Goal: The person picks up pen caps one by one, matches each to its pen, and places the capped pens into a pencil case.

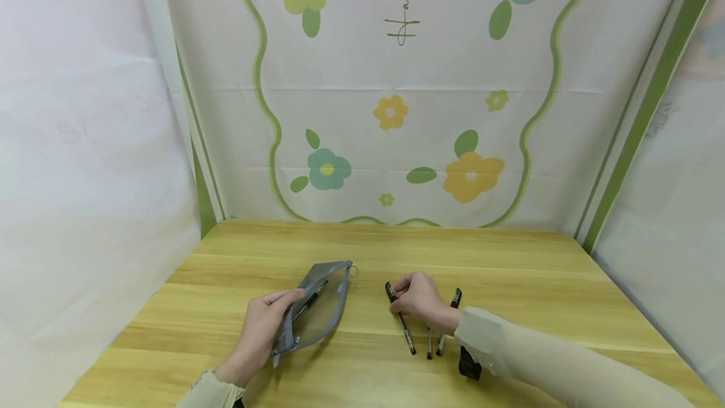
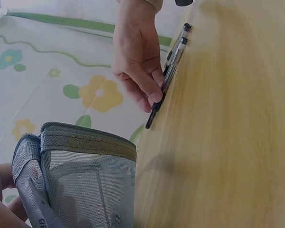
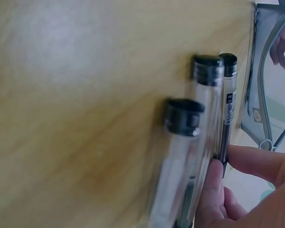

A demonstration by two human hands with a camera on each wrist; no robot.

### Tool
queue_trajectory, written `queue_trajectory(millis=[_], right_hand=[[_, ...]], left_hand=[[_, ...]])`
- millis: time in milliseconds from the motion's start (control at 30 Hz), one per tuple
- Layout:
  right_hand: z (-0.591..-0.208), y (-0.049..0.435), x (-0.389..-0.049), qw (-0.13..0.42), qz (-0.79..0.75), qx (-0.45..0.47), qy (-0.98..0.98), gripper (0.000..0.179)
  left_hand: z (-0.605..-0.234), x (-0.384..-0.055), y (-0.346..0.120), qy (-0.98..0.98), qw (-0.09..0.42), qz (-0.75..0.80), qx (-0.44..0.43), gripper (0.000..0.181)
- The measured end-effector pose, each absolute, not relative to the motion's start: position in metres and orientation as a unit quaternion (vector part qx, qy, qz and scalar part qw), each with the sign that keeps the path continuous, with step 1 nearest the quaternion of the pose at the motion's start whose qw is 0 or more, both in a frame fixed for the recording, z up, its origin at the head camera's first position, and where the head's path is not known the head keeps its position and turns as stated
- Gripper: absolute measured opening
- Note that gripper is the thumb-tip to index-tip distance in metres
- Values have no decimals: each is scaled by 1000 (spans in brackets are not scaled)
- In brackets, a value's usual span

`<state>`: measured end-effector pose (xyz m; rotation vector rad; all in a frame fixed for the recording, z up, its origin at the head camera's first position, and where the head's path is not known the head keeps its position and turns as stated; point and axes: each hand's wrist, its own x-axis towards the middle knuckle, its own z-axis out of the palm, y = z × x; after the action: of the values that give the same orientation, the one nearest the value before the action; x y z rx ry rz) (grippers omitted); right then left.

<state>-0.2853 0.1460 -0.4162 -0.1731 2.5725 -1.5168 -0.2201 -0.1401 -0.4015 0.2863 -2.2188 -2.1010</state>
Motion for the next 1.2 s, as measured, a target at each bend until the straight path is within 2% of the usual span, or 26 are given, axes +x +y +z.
queue_trajectory(millis=[300, 567, 900, 1200], right_hand=[[-417, 147, -285, 74, -510, -52, 856, 32], [-413, 135, -286, 36, -429, -131, 893, 24], [-416, 142, -288, 97, -500, -84, 856, 24], [-411, 141, -286, 111, -557, -24, 823, 25]], left_hand=[[-401, -220, -139, -724, 34, -682, 96, 28], [-400, -219, -139, -727, 38, -678, 97, 27], [-400, -218, -139, -723, 32, -684, 90, 27], [-400, -219, -139, -725, 39, -681, 95, 29]])
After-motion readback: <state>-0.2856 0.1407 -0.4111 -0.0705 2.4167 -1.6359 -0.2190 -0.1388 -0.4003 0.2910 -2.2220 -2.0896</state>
